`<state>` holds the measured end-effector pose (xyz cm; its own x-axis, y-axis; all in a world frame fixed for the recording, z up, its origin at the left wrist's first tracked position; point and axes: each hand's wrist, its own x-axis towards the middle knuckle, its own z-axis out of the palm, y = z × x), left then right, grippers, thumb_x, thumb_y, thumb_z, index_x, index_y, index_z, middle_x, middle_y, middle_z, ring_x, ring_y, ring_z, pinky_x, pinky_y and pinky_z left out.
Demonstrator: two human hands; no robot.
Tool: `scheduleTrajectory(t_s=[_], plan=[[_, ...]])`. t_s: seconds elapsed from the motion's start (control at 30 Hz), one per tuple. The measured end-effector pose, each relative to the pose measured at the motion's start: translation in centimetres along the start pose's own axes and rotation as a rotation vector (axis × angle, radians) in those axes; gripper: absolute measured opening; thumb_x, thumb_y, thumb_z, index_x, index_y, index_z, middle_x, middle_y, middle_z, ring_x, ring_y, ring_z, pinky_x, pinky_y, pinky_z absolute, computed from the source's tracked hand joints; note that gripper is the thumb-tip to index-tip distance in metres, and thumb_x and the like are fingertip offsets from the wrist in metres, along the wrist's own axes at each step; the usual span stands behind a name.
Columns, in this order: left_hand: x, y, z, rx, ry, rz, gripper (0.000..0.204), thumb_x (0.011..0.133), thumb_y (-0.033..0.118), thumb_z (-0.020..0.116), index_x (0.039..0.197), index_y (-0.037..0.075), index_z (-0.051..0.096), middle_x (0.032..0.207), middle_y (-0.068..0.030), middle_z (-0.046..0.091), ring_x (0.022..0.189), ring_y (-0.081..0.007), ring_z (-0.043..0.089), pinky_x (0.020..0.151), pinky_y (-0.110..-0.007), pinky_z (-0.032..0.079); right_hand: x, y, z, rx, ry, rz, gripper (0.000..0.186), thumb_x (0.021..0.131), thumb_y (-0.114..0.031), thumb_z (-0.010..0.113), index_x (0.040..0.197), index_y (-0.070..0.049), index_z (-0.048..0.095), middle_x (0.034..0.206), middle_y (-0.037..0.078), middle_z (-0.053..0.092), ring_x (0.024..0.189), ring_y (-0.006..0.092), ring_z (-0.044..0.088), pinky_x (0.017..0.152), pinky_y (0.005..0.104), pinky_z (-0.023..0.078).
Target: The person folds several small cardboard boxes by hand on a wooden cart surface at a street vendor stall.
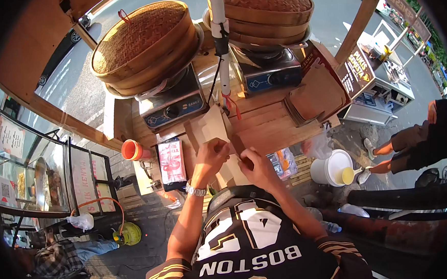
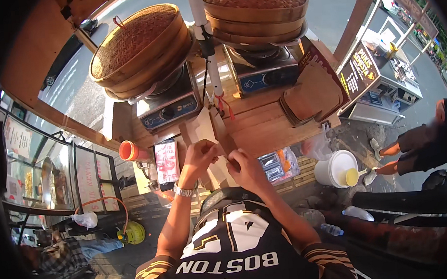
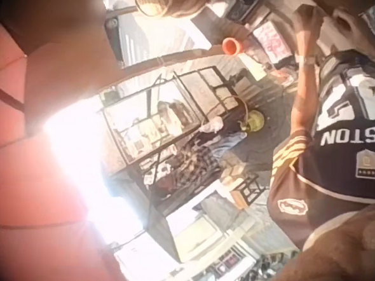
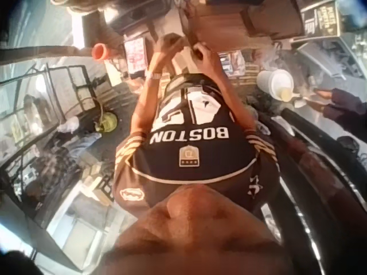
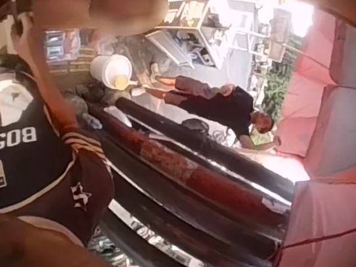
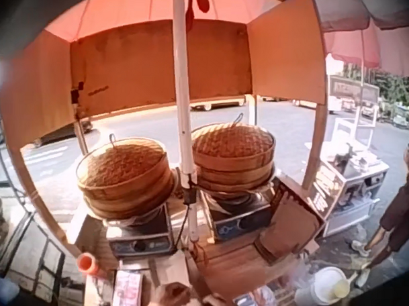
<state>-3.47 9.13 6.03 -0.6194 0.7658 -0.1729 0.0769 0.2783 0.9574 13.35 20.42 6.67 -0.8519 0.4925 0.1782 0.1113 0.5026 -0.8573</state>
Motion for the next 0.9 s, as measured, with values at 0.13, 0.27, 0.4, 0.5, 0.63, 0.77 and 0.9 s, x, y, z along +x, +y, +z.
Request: scheduleTrajectory(t_s=[0.13,0.27,0.4,0.5,0.63,0.77,0.9], plan=[[-2.7,1.0,0.8,-0.473,-0.031,-0.023,0.016,0.102,0.014,0.065,0.103,-0.002,0.067,0.099,-0.0083,0.072,0.086,-0.0137,0.07,0.079,-0.029,0.061,0.8,-0.2,-1.9,0.202,0.002,0.19,0.023,0.094,-0.02,0.074,0.085,-0.001,0.064,0.077,0.005,0.059,0.065,0.0152,0.058,0.06,0.0324,0.044],[-4.5,0.5,1.3,-0.623,0.03,-0.071,0.011,0.096,0.009,0.072,0.104,0.002,0.068,0.098,-0.0069,0.073,0.091,-0.0157,0.071,0.082,-0.03,0.06,1.6,-2.5,-3.1,0.471,0.071,0.357,0.027,0.095,-0.023,0.074,0.085,0.0,0.067,0.072,0.0,0.059,0.067,0.0052,0.049,0.058,0.0266,0.04],[-5.3,0.1,2.1,-0.661,0.037,-0.066,0.019,0.093,0.001,0.073,0.111,0.0,0.068,0.103,-0.0078,0.072,0.098,-0.0187,0.07,0.086,-0.033,0.06,1.9,-2.6,-1.4,0.386,0.142,0.092,0.022,0.094,-0.015,0.076,0.081,0.0,0.065,0.074,0.0,0.055,0.063,0.0053,0.047,0.055,0.026,0.038],[-5.5,-0.3,2.4,-0.704,0.084,0.005,0.025,0.093,0.002,0.074,0.116,-0.002,0.066,0.106,-0.0095,0.072,0.095,-0.0188,0.07,0.084,-0.033,0.061,2.2,-3.0,-0.8,0.296,0.101,-0.046,0.023,0.093,-0.011,0.076,0.079,0.0,0.06,0.075,0.002,0.05,0.061,0.0077,0.046,0.055,0.0259,0.037],[-6.0,-0.5,2.1,-0.793,0.077,0.032,0.026,0.093,-0.001,0.072,0.118,-0.002,0.065,0.108,-0.0104,0.072,0.097,-0.0203,0.07,0.088,-0.035,0.06,2.2,-3.6,-0.7,0.292,0.052,-0.027,0.025,0.094,-0.012,0.076,0.08,-0.001,0.058,0.076,0.002,0.049,0.064,0.0097,0.044,0.058,0.0267,0.037],[-6.4,-1.8,2.0,-0.806,0.02,0.067,0.027,0.098,0.004,0.068,0.124,-0.002,0.06,0.118,-0.0116,0.068,0.108,-0.0239,0.067,0.098,-0.04,0.057,2.1,-3.4,-0.2,0.293,0.063,-0.002,0.026,0.094,-0.013,0.076,0.08,-0.001,0.058,0.076,0.003,0.051,0.064,0.0102,0.045,0.059,0.027,0.037],[-6.9,-0.9,1.7,-0.64,0.04,0.08,0.03,0.097,0.009,0.071,0.123,-0.002,0.06,0.115,-0.0102,0.069,0.101,-0.0224,0.068,0.093,-0.038,0.059,1.8,-3.3,0.0,0.271,0.045,-0.017,0.026,0.095,-0.013,0.075,0.08,0.0,0.058,0.077,0.004,0.054,0.066,0.0116,0.047,0.06,0.0274,0.039]])
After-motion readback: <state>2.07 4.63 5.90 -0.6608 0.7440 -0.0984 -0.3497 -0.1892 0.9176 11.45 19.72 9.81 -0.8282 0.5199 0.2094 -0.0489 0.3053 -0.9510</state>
